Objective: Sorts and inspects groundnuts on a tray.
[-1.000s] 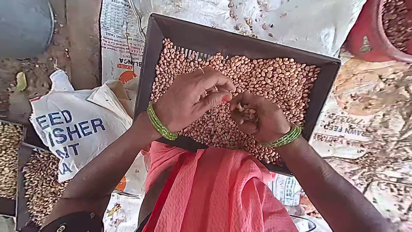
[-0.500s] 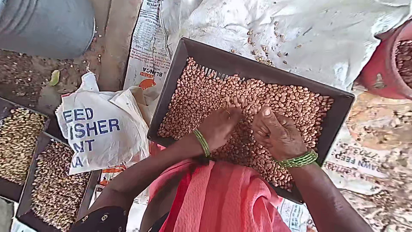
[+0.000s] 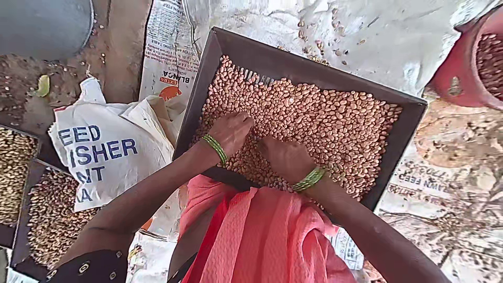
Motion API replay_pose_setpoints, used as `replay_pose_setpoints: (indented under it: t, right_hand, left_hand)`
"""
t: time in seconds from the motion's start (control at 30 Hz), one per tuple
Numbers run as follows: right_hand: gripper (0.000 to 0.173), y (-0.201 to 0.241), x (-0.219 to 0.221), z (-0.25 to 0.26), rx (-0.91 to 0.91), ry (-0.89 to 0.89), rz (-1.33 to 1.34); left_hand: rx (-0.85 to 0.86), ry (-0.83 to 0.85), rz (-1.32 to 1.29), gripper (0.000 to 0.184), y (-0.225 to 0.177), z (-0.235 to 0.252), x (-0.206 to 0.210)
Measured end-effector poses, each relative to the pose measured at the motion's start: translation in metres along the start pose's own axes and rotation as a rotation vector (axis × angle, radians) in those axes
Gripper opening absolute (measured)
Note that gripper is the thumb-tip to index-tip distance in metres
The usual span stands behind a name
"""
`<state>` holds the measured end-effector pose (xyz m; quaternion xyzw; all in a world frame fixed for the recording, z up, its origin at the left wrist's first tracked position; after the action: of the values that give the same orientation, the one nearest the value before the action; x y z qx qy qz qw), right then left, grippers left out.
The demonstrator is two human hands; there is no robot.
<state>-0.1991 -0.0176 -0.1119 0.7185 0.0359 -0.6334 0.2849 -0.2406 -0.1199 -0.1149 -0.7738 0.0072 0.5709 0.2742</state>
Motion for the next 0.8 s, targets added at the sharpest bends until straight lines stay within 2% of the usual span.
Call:
replay_pose_setpoints:
  t: [0.07,0.17,0.23,0.33,0.37,0.43,0.53,0.6,0.7,0.8]
  right_hand:
    - [0.024,0.010,0.012,0.002,0.047,0.143,-0.132]
    - [0.028,0.011,0.016,0.009,0.138,0.265,-0.034]
    - [0.032,-0.005,0.008,0.010,0.264,0.222,0.316]
    - [0.022,-0.027,-0.007,-0.001,0.486,0.192,1.155]
    - [0.025,-0.030,-0.012,-0.005,0.532,0.234,1.413]
    - [0.033,-0.040,-0.024,-0.009,0.533,0.260,1.621]
    - [0.044,-0.063,-0.038,-0.009,0.568,0.035,1.472]
    - [0.038,-0.070,-0.044,-0.009,0.507,-0.079,1.212]
    - [0.031,-0.065,-0.046,-0.012,0.283,-0.070,0.575]
    - [0.027,-0.042,-0.032,-0.015,0.117,-0.012,0.201]
  left_hand:
    - [-0.094,-0.094,-0.124,0.021,0.013,0.001,-0.016]
    - [-0.126,-0.407,-0.205,0.014,0.040,-0.006,-0.063]
    - [-0.148,-0.495,-0.176,0.015,0.049,-0.010,-0.083]
    - [-0.113,-0.439,-0.176,0.016,0.041,-0.001,-0.079]
    - [-0.067,-0.414,-0.167,0.017,0.038,0.005,-0.069]
    - [-0.002,-0.301,-0.131,0.020,0.031,0.016,-0.046]
    - [0.010,-0.151,-0.018,0.026,0.026,0.021,-0.025]
    - [0.039,-0.152,0.030,0.027,0.021,0.018,-0.021]
    - [0.048,-0.170,0.053,0.026,0.020,0.016,-0.020]
    - [0.020,-0.165,0.047,0.024,0.024,0.013,-0.022]
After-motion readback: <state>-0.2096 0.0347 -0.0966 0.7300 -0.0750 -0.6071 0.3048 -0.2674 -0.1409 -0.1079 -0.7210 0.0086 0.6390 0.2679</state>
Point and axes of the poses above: each hand's wrist, its own z-axis towards the middle knuckle, its own x-axis out of the palm, y = z × x, the point moved 9 cm from there along z, towards the middle knuckle, and after that the axes turned 15 degrees about -y, right-handed, at the moved point
